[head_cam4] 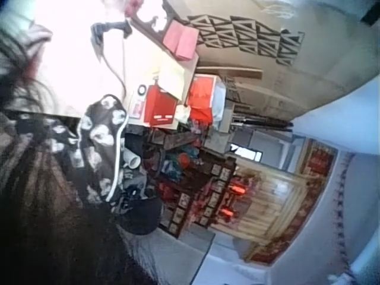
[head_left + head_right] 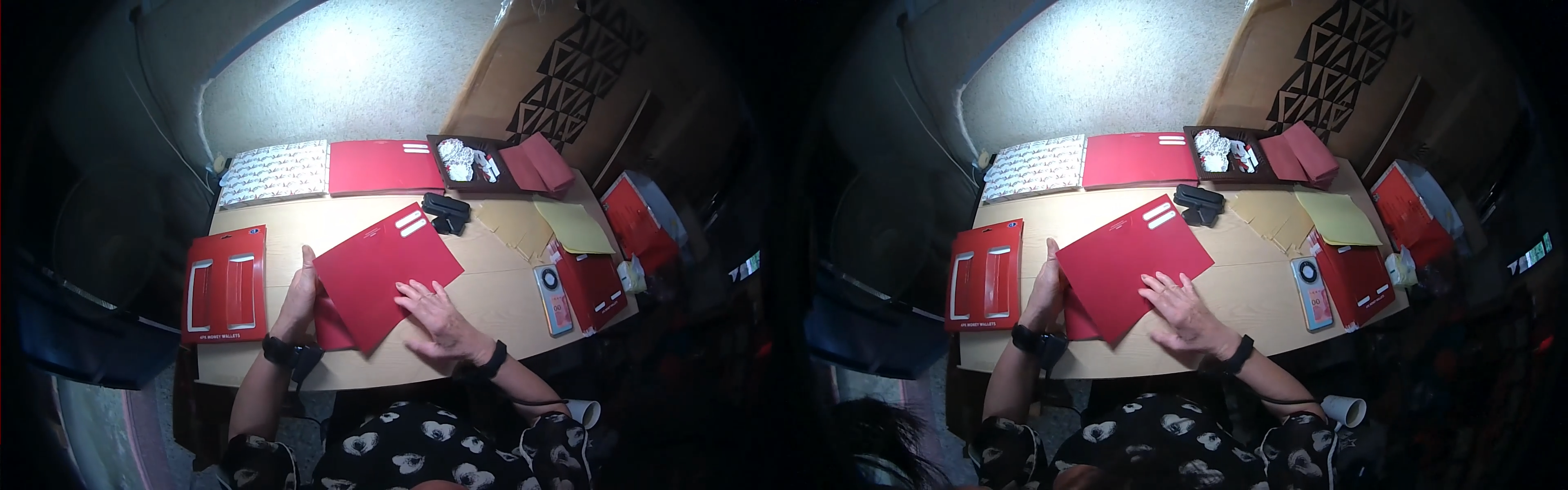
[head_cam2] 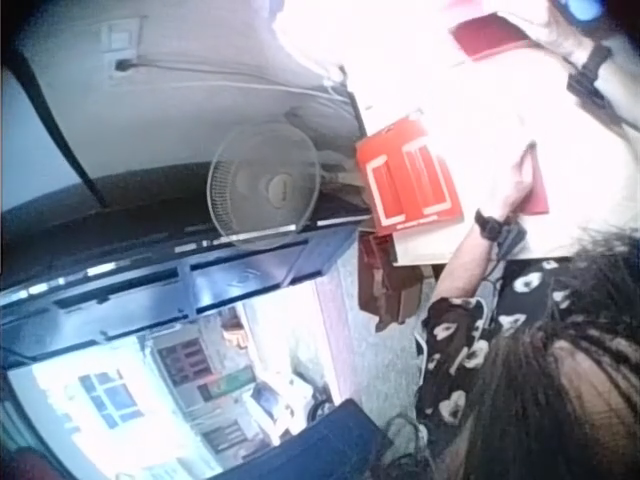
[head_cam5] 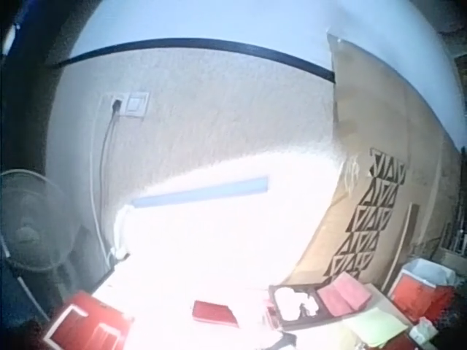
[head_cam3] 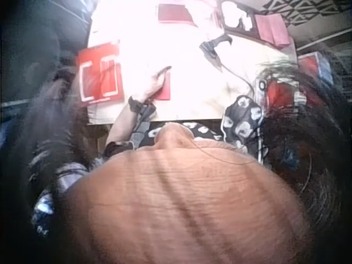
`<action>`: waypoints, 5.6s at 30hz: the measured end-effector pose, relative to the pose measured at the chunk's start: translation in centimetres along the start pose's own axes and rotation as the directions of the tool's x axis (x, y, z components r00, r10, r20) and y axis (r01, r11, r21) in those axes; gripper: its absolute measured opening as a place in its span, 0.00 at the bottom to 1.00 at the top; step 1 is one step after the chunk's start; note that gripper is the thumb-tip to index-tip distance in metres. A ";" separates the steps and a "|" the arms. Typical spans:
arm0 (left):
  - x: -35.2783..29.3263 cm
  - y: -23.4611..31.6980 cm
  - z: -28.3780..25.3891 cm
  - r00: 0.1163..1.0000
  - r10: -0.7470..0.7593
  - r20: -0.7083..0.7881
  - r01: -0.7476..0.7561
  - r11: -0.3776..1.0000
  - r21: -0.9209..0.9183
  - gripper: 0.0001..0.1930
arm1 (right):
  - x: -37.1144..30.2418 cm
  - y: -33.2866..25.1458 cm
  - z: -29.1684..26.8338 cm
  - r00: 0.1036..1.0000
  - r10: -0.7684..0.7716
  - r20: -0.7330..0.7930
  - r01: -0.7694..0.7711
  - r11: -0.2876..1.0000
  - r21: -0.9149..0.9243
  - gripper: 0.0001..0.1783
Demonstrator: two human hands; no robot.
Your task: Checking, folding, and sorting red money wallets on a table.
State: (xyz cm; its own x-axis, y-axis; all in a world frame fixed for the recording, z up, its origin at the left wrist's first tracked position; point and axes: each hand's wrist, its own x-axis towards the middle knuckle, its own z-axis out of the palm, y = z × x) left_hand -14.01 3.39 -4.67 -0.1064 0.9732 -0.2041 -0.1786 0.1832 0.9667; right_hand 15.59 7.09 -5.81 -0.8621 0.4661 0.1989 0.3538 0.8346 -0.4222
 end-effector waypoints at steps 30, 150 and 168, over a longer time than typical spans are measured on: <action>-3.1 0.0 1.5 0.985 0.158 -0.066 -0.147 0.978 0.145 0.24 | 1.4 -4.8 -4.9 0.661 0.742 -0.112 0.277 -0.103 0.955 0.09; -1.1 -1.8 5.4 0.952 0.302 -0.053 -0.064 0.365 0.929 0.27 | -0.6 0.9 0.6 0.668 0.643 -0.375 -0.619 0.760 0.199 0.22; -1.3 -1.3 5.9 0.933 0.355 -0.062 -0.077 0.364 0.928 0.28 | 0.2 -4.0 2.4 0.968 0.245 0.051 -0.229 0.949 -0.215 0.52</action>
State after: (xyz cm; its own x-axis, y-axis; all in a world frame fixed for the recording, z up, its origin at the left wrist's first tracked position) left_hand -7.83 2.70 -4.75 -0.2230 0.9642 0.1437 0.8513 0.1208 0.5106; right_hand 13.18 3.17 -6.19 -0.7664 0.6409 0.0436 0.6114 0.7486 -0.2567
